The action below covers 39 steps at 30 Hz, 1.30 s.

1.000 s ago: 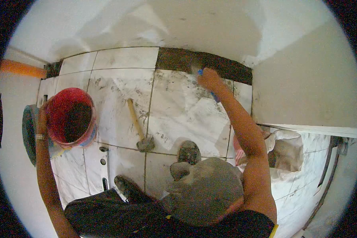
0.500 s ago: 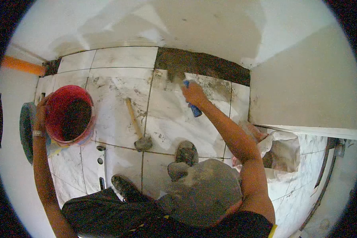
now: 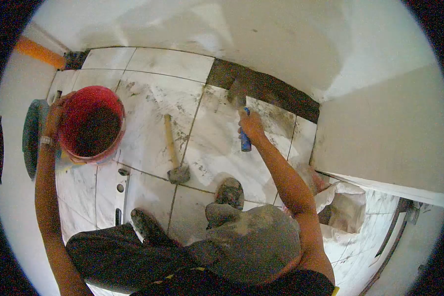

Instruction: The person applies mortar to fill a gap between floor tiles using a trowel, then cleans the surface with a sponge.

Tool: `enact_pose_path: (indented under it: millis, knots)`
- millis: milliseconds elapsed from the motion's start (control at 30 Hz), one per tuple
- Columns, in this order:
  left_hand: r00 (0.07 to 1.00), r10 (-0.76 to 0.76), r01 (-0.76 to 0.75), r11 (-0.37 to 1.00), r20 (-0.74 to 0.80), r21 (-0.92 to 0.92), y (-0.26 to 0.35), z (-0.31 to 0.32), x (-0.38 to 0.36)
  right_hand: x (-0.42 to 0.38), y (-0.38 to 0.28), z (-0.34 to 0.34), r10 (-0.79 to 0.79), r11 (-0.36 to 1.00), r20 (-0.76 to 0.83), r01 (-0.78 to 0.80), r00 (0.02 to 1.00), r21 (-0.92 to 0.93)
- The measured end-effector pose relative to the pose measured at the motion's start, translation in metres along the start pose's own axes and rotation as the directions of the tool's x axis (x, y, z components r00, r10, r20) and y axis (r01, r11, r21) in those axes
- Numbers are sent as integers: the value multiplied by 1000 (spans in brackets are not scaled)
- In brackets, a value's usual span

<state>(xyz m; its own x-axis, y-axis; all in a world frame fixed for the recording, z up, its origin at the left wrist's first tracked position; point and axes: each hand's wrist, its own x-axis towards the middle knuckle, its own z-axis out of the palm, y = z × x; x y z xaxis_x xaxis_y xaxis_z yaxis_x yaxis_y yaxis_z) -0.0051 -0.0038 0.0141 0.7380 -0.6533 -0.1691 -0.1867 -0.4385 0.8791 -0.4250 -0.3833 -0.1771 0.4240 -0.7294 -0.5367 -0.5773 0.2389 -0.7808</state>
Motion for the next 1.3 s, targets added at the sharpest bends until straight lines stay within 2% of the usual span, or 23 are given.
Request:
enact_pose_path:
  millis: [67,133,300,367,500,567,600,667,733,800,867,1000,1067,1200,1233,1300]
  knots:
    - [999,39,-37,995,-20,98,2,1,-1,2,-5,1,-10,993,66,18,998,-114]
    - [998,53,-47,988,-34,144,-2,-2,0,2,-9,4,-36,989,109,51,993,-142]
    - [998,-59,60,998,13,-35,-16,-13,11,-3,-26,12,-81,967,184,122,980,-225]
    - [998,-60,60,998,0,-28,-17,-12,13,4,-22,13,-109,921,243,190,964,-339]
    - [999,-48,48,998,-11,-33,-23,-16,16,9,-20,16,-162,866,250,259,955,-428]
    - [998,-57,56,997,-10,-52,-25,-16,17,8,-23,15,-160,773,281,297,946,-560]
    - [998,-66,65,995,-10,-71,-26,-16,18,11,-20,13,-160,773,280,296,947,-560]
    - [998,-57,57,995,3,-78,-29,-18,18,18,-11,9,-296,523,292,410,910,-747]
    - [999,-46,47,995,15,-84,-26,-17,17,9,-20,3,-297,475,297,410,908,-778]
    - [1000,-28,28,1000,12,0,-21,-16,12,0,-31,-5,-301,426,303,411,904,-806]
    - [1000,-25,25,999,-7,-24,-14,-12,4,-10,-42,-12,-275,364,307,395,911,-844]
    - [999,-41,40,998,-30,-49,-14,-8,-1,-29,-54,-23,-371,374,217,359,903,-855]
    - [999,-44,43,998,-21,-37,-22,-16,3,-25,-52,-32,-422,181,288,391,860,-902]
    - [998,-51,50,998,-27,-46,-22,-14,4,-26,-50,-29,-430,186,231,336,873,-923]
    - [998,-51,50,998,-28,-47,-20,-14,2,-30,-53,-21,-428,240,252,378,868,-894]
    - [1000,9,-5,991,-22,136,-11,-14,0,-35,-51,-2,-426,308,263,412,866,-858]
